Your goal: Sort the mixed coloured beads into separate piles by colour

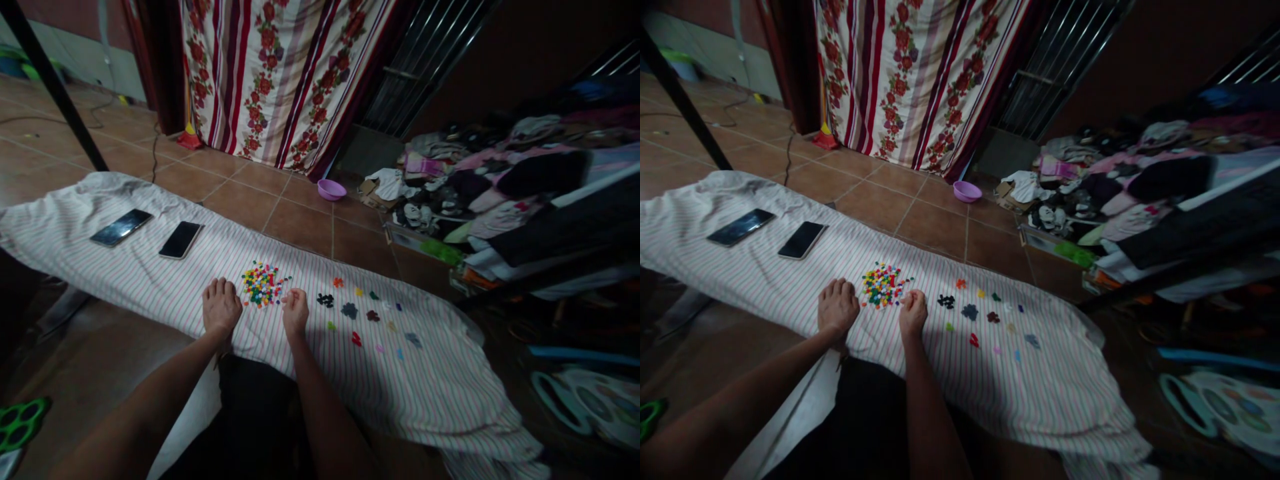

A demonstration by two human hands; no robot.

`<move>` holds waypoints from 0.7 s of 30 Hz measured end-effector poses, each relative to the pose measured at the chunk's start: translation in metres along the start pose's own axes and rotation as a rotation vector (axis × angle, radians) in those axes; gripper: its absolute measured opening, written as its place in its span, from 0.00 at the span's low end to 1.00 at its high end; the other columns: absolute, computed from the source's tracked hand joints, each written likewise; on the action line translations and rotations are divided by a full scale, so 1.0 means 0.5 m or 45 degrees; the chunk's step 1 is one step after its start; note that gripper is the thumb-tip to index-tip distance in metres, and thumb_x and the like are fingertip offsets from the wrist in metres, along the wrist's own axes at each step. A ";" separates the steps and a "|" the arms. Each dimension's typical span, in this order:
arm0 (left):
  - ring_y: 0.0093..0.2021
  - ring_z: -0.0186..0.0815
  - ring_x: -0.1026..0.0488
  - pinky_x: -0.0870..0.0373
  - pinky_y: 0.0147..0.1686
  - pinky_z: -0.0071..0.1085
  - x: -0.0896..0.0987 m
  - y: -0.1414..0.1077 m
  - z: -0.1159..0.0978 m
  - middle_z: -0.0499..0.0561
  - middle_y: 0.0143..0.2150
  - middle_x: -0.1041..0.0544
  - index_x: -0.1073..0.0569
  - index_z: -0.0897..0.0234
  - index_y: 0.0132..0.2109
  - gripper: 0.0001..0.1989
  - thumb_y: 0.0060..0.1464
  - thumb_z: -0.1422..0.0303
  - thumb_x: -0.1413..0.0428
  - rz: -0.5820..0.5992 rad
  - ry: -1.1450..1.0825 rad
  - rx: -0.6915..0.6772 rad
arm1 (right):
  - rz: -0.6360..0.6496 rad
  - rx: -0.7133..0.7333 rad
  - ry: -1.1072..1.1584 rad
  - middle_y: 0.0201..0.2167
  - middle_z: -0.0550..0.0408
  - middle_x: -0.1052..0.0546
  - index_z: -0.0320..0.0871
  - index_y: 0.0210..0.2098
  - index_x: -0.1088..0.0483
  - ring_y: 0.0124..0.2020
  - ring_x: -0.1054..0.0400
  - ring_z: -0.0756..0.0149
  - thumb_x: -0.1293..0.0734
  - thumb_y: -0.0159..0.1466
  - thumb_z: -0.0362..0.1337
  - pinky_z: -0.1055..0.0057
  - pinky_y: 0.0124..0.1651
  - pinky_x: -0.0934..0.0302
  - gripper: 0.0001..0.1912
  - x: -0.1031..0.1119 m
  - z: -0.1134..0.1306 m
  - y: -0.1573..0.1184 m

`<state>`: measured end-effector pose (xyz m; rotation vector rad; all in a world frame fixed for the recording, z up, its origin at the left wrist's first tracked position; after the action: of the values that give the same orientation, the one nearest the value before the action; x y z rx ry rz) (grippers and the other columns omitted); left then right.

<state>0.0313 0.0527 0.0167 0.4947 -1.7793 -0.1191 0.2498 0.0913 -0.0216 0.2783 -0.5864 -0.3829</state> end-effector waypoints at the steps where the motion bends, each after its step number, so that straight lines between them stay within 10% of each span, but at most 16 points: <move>1: 0.61 0.52 0.38 0.42 0.57 0.48 -0.001 0.000 0.001 0.63 0.57 0.29 0.28 0.66 0.47 0.14 0.56 0.70 0.53 0.000 -0.003 -0.001 | 0.007 -0.011 0.017 0.27 0.54 0.22 0.44 0.40 0.36 0.29 0.26 0.64 0.46 0.68 0.43 0.69 0.36 0.35 0.12 -0.001 -0.001 0.000; 21: 0.58 0.51 0.37 0.41 0.55 0.46 0.007 -0.003 -0.003 0.62 0.52 0.27 0.29 0.65 0.44 0.13 0.57 0.68 0.55 -0.053 0.034 -0.042 | 0.137 0.122 -0.151 0.34 0.53 0.24 0.45 0.39 0.24 0.33 0.28 0.67 0.39 0.63 0.35 0.73 0.38 0.34 0.11 0.002 0.024 0.020</move>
<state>0.0323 0.0501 0.0198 0.5073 -1.7384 -0.1699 0.2462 0.0982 -0.0078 0.3161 -0.7343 -0.2691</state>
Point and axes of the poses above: each hand's wrist, its own y-axis towards the middle knuckle, its own x-axis out of the back of the hand, z = x × y, the point moved 6 cm from there along y, towards the middle knuckle
